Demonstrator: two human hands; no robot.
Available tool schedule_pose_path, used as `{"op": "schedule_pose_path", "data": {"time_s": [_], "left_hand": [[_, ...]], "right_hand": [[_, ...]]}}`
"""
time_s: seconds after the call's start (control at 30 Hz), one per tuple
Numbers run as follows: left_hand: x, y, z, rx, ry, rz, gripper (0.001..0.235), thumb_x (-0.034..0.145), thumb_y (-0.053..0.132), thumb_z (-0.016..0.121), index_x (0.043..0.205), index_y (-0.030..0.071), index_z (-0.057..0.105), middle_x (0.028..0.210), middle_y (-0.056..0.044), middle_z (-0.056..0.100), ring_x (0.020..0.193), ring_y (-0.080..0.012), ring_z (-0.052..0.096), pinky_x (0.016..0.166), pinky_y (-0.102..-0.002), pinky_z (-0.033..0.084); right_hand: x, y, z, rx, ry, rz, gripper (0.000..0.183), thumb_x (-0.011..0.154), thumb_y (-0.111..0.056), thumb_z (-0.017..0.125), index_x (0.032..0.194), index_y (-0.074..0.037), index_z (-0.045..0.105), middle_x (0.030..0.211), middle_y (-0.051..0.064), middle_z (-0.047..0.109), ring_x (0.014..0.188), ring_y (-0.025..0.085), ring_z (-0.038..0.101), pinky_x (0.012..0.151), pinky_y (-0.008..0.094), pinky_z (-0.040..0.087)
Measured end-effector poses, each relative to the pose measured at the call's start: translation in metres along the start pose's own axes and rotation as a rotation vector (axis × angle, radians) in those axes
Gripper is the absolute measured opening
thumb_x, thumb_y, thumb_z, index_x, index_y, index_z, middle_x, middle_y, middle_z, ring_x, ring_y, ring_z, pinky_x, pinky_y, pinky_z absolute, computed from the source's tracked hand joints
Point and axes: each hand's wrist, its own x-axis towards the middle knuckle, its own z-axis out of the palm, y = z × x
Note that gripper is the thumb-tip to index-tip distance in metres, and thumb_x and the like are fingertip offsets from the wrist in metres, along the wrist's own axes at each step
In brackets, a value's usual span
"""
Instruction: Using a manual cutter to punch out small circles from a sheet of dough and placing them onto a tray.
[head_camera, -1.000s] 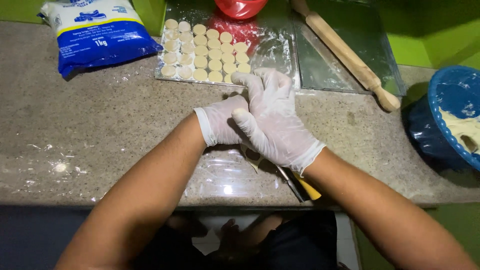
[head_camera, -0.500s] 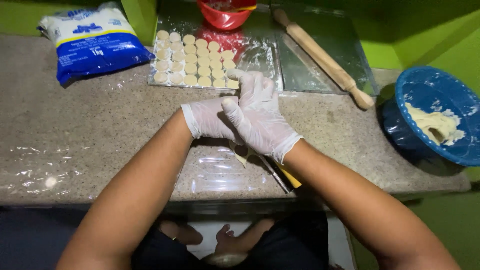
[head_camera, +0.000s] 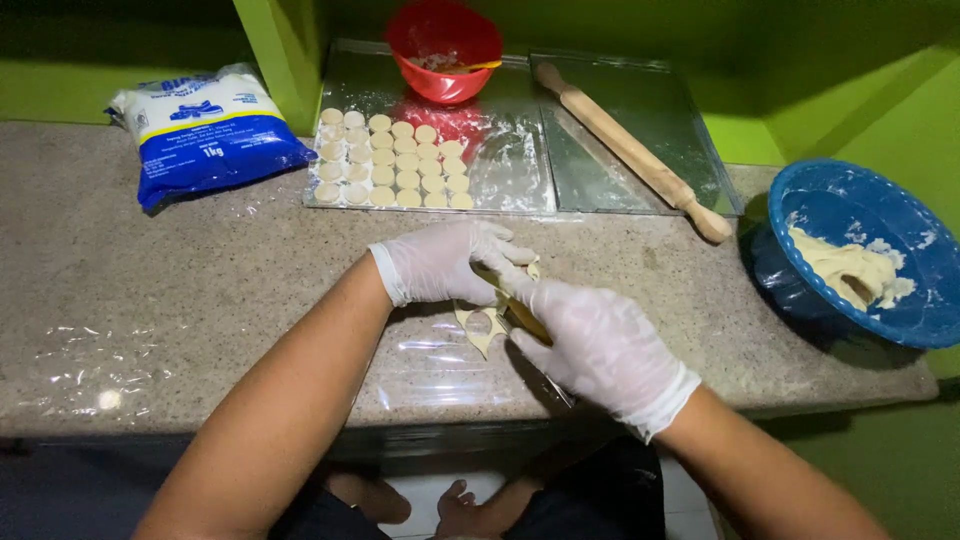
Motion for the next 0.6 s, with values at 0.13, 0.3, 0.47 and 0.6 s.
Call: {"op": "schedule_pose_path", "data": {"time_s": [0.13,0.3,0.47,0.6], "left_hand": [[-0.003,0.007,-0.003,0.006,-0.014,-0.017,0.04,0.078,0.021,0.07,0.116,0.029,0.078,0.146,-0.003,0.063,0.142,-0.0272,0.046,0.115,-0.043,0.033],[-0.003,0.015,-0.003,-0.045,0.018,-0.104,0.049,0.068,0.017,0.07,0.116,0.02,0.079,0.145,-0.005,0.063,0.143,-0.0259,0.047,0.117,-0.042,0.034],[-0.004,0.034,-0.003,0.004,0.095,-0.174,0.045,0.07,0.026,0.069,0.114,0.021,0.079,0.135,0.0,0.071,0.128,-0.0177,0.058,0.108,-0.034,0.044],[0.005,0.024,0.005,0.185,0.173,-0.15,0.03,0.076,0.024,0.068,0.103,0.022,0.081,0.113,0.002,0.076,0.108,-0.0243,0.064,0.093,-0.041,0.05]], "right_hand": [[-0.017,0.011,0.023,0.171,0.312,-0.127,0.052,0.09,-0.022,0.07,0.14,-0.012,0.059,0.095,0.008,0.077,0.075,0.025,0.076,0.073,0.042,0.066],[-0.04,0.011,0.006,0.437,0.547,-0.04,0.047,0.089,-0.013,0.069,0.136,-0.004,0.064,0.131,0.015,0.071,0.115,0.021,0.073,0.11,0.033,0.049],[-0.021,0.055,-0.018,0.614,0.383,0.447,0.054,0.091,-0.023,0.062,0.144,-0.012,0.057,0.148,0.014,0.057,0.13,0.027,0.06,0.105,0.043,0.052],[0.001,0.097,-0.007,0.72,0.23,0.597,0.052,0.096,-0.02,0.057,0.147,-0.009,0.054,0.151,0.006,0.056,0.136,0.015,0.053,0.118,0.028,0.036]]}}
